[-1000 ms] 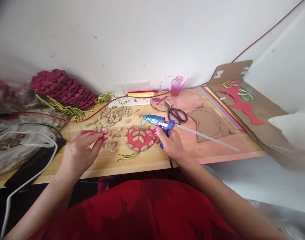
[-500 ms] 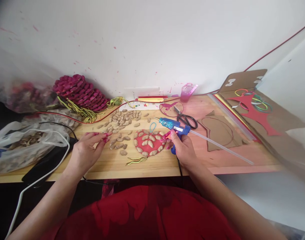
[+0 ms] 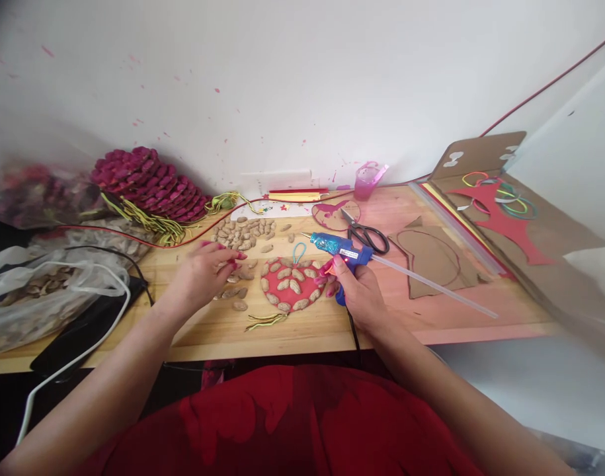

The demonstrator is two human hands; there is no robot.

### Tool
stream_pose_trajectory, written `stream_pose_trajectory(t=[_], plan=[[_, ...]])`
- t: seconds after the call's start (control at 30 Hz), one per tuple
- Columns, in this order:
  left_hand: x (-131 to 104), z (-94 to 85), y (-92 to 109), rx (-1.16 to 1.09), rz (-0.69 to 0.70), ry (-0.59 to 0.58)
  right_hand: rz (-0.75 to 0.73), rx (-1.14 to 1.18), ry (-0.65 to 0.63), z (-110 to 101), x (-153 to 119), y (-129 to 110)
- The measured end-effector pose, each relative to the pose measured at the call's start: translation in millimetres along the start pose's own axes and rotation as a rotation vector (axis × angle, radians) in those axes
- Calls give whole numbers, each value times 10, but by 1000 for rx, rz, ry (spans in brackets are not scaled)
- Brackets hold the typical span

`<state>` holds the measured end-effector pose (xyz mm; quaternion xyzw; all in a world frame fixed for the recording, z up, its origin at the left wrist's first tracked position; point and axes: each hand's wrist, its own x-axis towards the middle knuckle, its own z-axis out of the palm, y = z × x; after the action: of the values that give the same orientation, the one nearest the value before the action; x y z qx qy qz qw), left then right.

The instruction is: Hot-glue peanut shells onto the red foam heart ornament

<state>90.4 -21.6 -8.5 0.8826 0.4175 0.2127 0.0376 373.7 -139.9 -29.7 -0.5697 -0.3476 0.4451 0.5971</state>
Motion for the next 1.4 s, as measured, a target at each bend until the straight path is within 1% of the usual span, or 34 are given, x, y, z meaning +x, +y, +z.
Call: stream_pose_trajectory(t=[0.1,0.17,0.23,0.33,0.43,0.6,0.73,0.9,1.07,1.17,1.33,1.4], plan=[[127,50,16,28,14,-95,1,-23,-17,-2,5,-6],[185,65,29,55,-1,-158,0,-31,-31,-1,5,-19],[211,70,50,83,-26,-193,-2,-33,-40,4,4,-33],[201,60,79,132,-58,-182,-7,-45,-42,11,5,-49],[169,26,75,157,-51,-163,-11,-42,-48,13,9,-47],[162,-13,42,92,-44,-142,-15,-24,-54,1,7,-22],[195,18,59,91,-41,-173,-12,-50,-52,-4,1,-12],[203,53,65,90,10,-206,-4,-59,-62,-8,3,-6],[188,61,106,100,-4,-220,-4,-44,-65,-1,-19,-22],[188,65,102,85,5,-201,-2,-50,-69,13,-27,-47],[160,15,2,41,9,-63,-8,-22,-70,23,-7,-36],[131,-30,-20,64,-9,-36,-5,-10,-76,21,-3,-27]])
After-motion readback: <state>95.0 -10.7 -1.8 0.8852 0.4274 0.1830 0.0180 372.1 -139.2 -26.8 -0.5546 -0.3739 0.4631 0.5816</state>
